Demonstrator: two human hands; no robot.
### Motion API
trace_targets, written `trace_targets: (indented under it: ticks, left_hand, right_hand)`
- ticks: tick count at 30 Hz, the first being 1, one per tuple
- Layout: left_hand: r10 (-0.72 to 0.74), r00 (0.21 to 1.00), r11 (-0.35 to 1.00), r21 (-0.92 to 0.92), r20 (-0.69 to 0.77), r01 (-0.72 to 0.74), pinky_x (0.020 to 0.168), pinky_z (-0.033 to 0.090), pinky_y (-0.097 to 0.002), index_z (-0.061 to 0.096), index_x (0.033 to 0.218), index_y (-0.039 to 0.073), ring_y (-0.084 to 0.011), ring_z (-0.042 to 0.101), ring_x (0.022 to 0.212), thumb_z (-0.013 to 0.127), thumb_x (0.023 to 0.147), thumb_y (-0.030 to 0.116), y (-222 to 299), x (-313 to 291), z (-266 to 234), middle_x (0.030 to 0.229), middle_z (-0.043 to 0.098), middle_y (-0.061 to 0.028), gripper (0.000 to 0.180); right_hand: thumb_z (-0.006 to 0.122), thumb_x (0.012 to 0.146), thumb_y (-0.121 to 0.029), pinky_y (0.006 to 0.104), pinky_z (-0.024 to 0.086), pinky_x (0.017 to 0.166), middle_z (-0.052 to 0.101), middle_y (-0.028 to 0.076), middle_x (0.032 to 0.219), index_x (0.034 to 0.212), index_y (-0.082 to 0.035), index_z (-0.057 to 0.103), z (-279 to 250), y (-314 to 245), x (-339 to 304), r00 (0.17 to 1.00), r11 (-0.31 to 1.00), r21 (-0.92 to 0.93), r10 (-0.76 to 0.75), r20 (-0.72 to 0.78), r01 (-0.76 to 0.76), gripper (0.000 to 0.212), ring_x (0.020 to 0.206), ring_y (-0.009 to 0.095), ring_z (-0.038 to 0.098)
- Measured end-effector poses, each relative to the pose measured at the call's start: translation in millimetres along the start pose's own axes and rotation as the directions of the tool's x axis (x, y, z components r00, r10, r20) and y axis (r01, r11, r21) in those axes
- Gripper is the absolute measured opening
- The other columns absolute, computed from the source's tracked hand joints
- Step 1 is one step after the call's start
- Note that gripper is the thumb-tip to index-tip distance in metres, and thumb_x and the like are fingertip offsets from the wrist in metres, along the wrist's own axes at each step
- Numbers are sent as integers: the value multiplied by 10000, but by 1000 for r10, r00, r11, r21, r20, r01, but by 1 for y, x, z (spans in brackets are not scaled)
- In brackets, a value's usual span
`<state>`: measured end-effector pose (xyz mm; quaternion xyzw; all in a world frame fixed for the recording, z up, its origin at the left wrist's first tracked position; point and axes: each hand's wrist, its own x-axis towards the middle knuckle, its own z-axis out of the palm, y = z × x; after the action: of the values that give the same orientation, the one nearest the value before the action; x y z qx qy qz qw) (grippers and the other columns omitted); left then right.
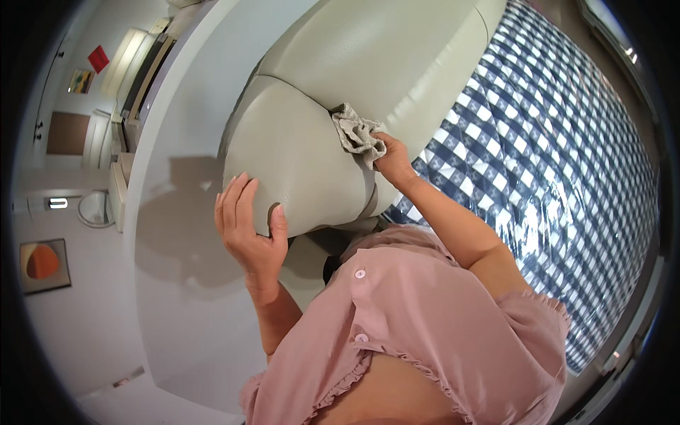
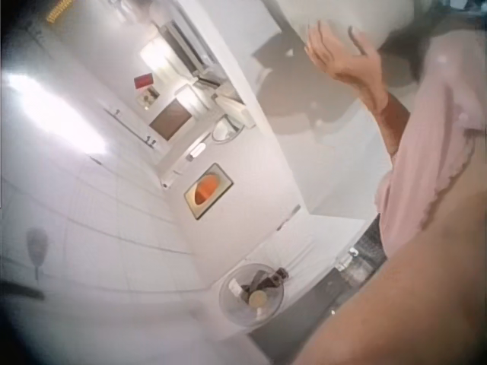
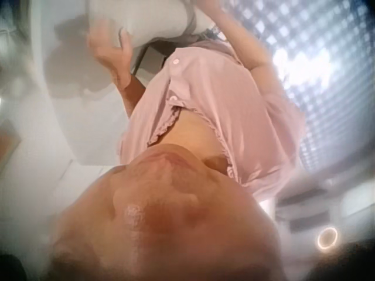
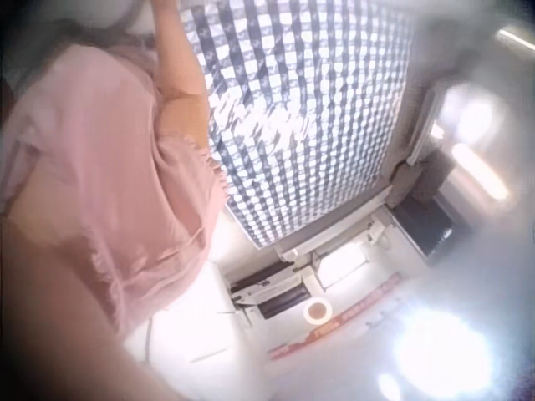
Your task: The person wipes a plastic-wrapped mattress, a beige headboard, a white shelf, and a white cabinet using a cloth. The person moves around the room to reach different surfaces and continues wiping each area methodically.
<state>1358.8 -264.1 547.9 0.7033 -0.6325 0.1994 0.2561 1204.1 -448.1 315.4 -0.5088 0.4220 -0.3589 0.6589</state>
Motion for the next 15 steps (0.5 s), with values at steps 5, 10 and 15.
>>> trace_targets:
  ticks: [5, 10, 15]
  left_hand:
    - [6, 982, 990, -141, 190, 21, 1079, 332, -520, 562, 1286, 4, -374, 457, 1293, 716, 781, 252, -10, 16, -18, 1378, 513, -173, 583]
    - [38, 927, 992, -123, 373, 9, 1098, 275, -564, 482, 1359, -2, -409, 338, 1372, 738, 783, 303, -14, 36, -20, 1442, 422, -201, 700]
    - [87, 914, 990, -138, 397, -34, 1086, 272, -592, 481, 1347, 0, -427, 307, 1380, 734, 794, 326, -21, 47, -13, 1436, 404, -205, 690]
  right_hand:
    - [576, 775, 46, 252, 500, 757, 679, 76, 969, 1106, -18, 675, 9, -102, -21, 959, 957, 58, -284, -10, 284, 352, 844, 101, 608]
    - [609, 739, 47, 320, 517, 788, 635, 132, 1127, 1096, -26, 663, 37, -188, -22, 675, 630, -264, -726, 131, 730, 368, 919, 248, 646]
    - [654, 640, 45, 425, 490, 872, 625, 119, 1141, 1018, -77, 677, 79, -207, 11, 318, 107, -452, -850, 420, 885, 398, 1107, 332, 584]
